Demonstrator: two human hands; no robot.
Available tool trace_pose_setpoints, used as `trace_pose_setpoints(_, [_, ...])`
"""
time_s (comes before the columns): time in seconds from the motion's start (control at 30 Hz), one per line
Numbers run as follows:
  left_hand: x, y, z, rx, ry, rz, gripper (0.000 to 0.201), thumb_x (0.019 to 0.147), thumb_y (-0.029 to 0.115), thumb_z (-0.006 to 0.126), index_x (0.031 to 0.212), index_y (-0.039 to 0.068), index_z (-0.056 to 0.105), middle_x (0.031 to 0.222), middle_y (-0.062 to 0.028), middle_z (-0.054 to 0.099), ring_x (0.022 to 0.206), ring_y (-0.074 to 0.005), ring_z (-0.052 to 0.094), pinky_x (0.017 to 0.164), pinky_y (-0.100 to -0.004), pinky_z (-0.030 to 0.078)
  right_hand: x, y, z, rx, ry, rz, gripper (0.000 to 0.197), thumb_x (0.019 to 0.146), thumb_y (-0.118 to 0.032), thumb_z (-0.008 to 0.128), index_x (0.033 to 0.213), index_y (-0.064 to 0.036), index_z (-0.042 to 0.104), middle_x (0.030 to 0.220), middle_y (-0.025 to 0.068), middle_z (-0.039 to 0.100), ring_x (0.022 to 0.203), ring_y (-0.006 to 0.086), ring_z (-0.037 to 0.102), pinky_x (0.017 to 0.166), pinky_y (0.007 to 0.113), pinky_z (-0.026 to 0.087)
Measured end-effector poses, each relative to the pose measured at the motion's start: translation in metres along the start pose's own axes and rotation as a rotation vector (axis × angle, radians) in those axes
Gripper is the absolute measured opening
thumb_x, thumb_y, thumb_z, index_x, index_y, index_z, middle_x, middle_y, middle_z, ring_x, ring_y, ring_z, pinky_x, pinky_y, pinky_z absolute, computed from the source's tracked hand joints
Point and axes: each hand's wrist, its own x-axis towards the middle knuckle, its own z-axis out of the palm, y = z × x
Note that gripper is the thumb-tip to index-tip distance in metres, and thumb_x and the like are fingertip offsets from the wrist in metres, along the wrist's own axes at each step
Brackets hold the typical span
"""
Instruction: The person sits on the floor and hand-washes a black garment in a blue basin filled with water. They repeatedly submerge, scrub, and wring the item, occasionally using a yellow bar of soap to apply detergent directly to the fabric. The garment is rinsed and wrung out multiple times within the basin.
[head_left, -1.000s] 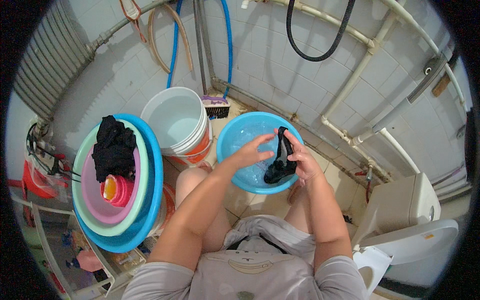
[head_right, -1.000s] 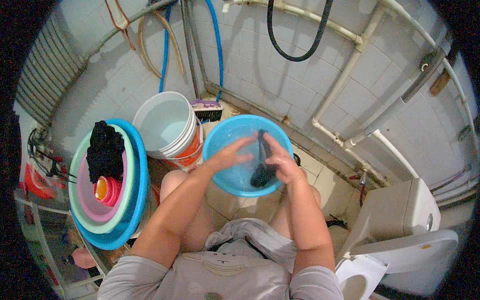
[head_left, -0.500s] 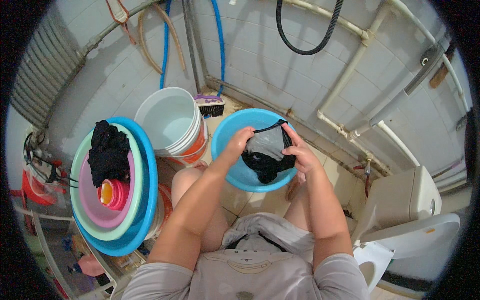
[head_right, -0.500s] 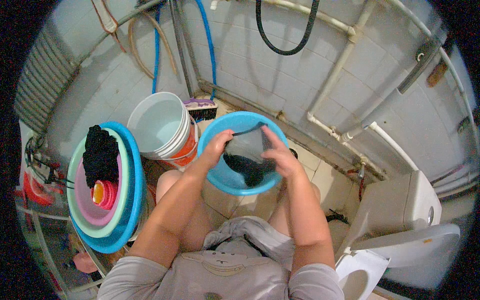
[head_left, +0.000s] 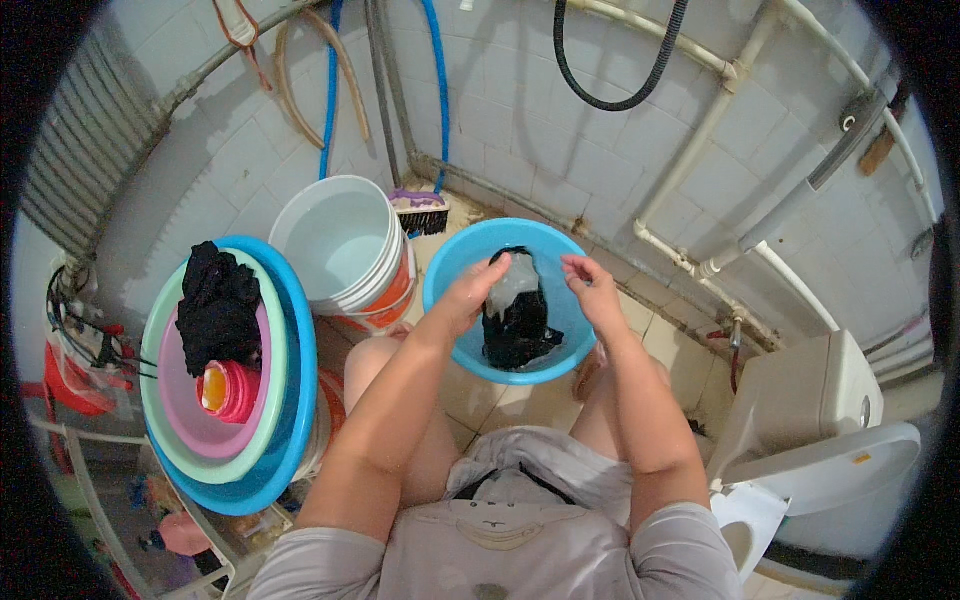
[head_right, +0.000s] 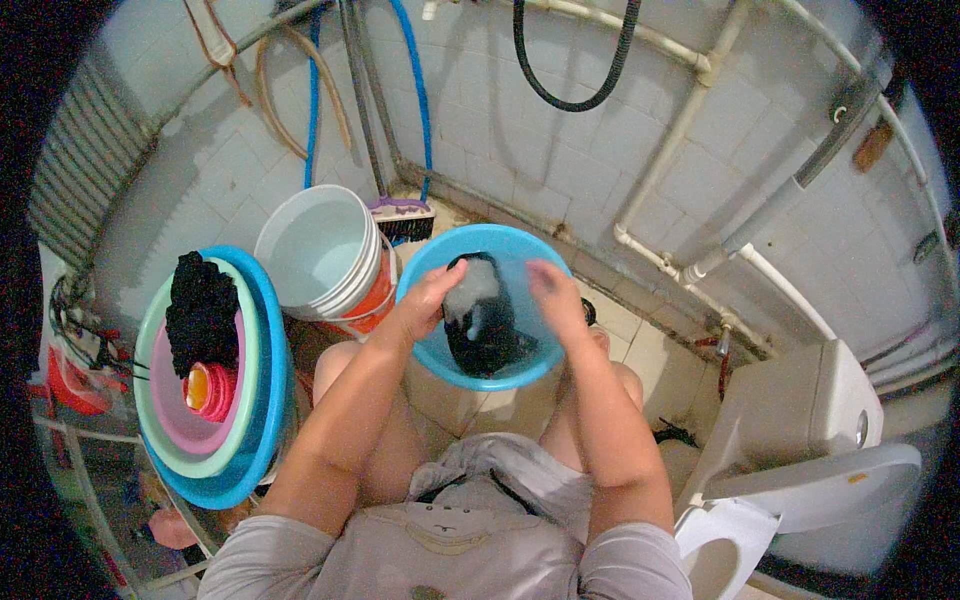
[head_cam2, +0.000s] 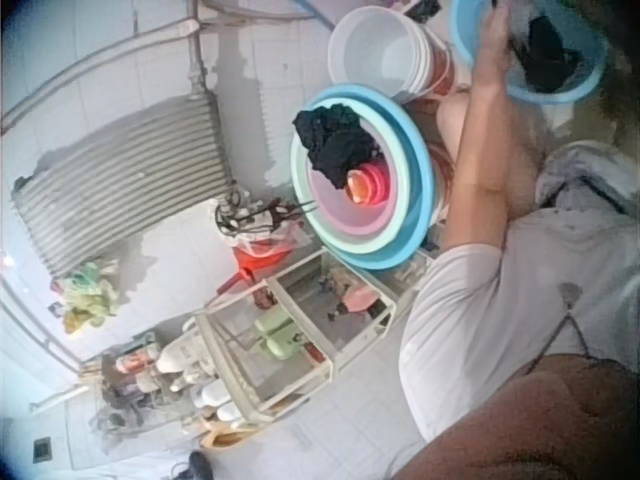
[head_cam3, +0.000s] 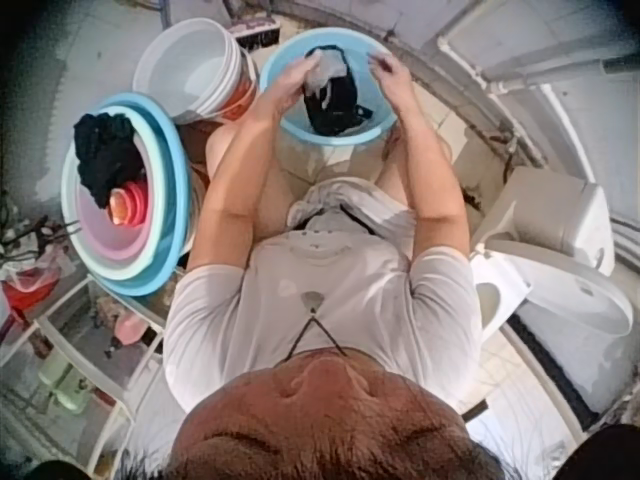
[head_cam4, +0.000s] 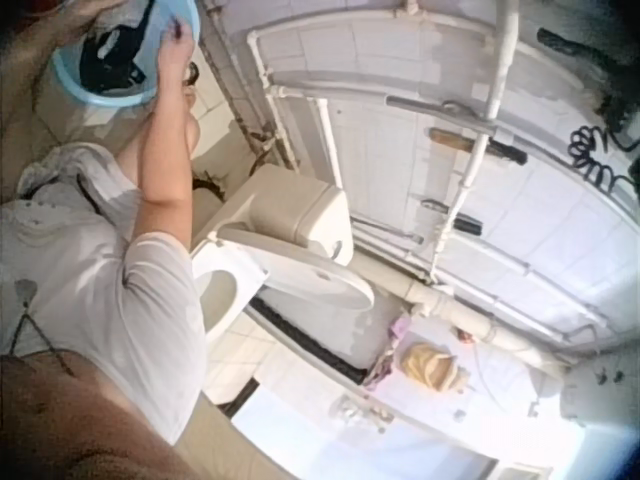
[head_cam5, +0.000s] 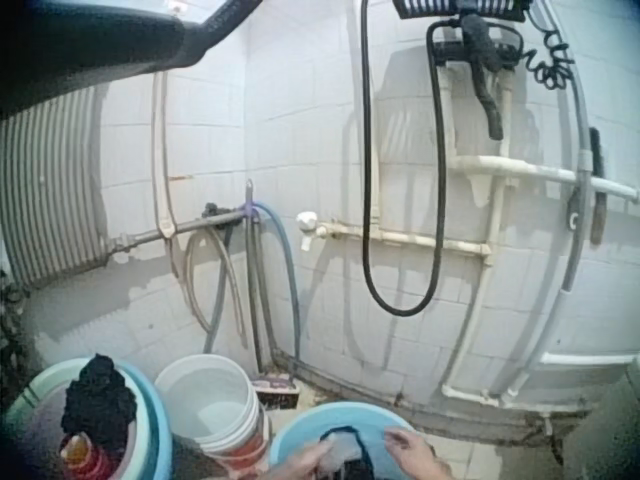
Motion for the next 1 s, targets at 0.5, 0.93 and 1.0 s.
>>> trace_pose_setpoints(0.5, [0.024, -0.022, -0.025, 0.563, 0.164, 0.031, 0.035, 0.087, 0.037, 0.049, 0.102, 0.008, 0.061, 0.107, -0.0074, 0.057, 0.094, -0.0186, 0.054, 0.083, -0.0340, 0.041, 0.005, -0.030, 0.024, 0.591, -0.113, 0.265, 0.048, 0.081, -0.011, 0.061, 0.126, -0.0052, 0.044, 0.100, 0.0023, 0.055, 0.086, 0.0100, 0.049, 0.079, 0.026, 0.041])
trace_pose_setpoints(0.93, [0.026, -0.029, -0.017, 0.564, 0.332, 0.219, 0.023, 0.082, 0.027, 0.058, 0.078, 0.004, 0.059, 0.073, -0.0030, 0.055, 0.069, -0.0104, 0.049, 0.063, -0.0273, 0.041, 0.021, 0.034, 0.020, -0.128, -0.198, 0.233, 0.031, 0.083, -0.029, 0.057, 0.099, -0.0024, 0.060, 0.095, 0.0161, 0.059, 0.087, 0.0267, 0.056, 0.079, 0.037, 0.043])
trace_pose_setpoints(1.0, [0.055, -0.061, -0.046, 0.581, 0.375, 0.295, 0.023, 0.081, 0.026, 0.059, 0.078, 0.002, 0.057, 0.070, -0.0049, 0.055, 0.068, -0.0124, 0.051, 0.063, -0.0288, 0.041, 0.034, 0.040, 0.029, 0.062, -0.256, 0.324, 0.022, 0.085, -0.022, 0.057, 0.097, -0.0039, 0.056, 0.088, 0.0084, 0.057, 0.074, 0.0173, 0.054, 0.071, 0.032, 0.045])
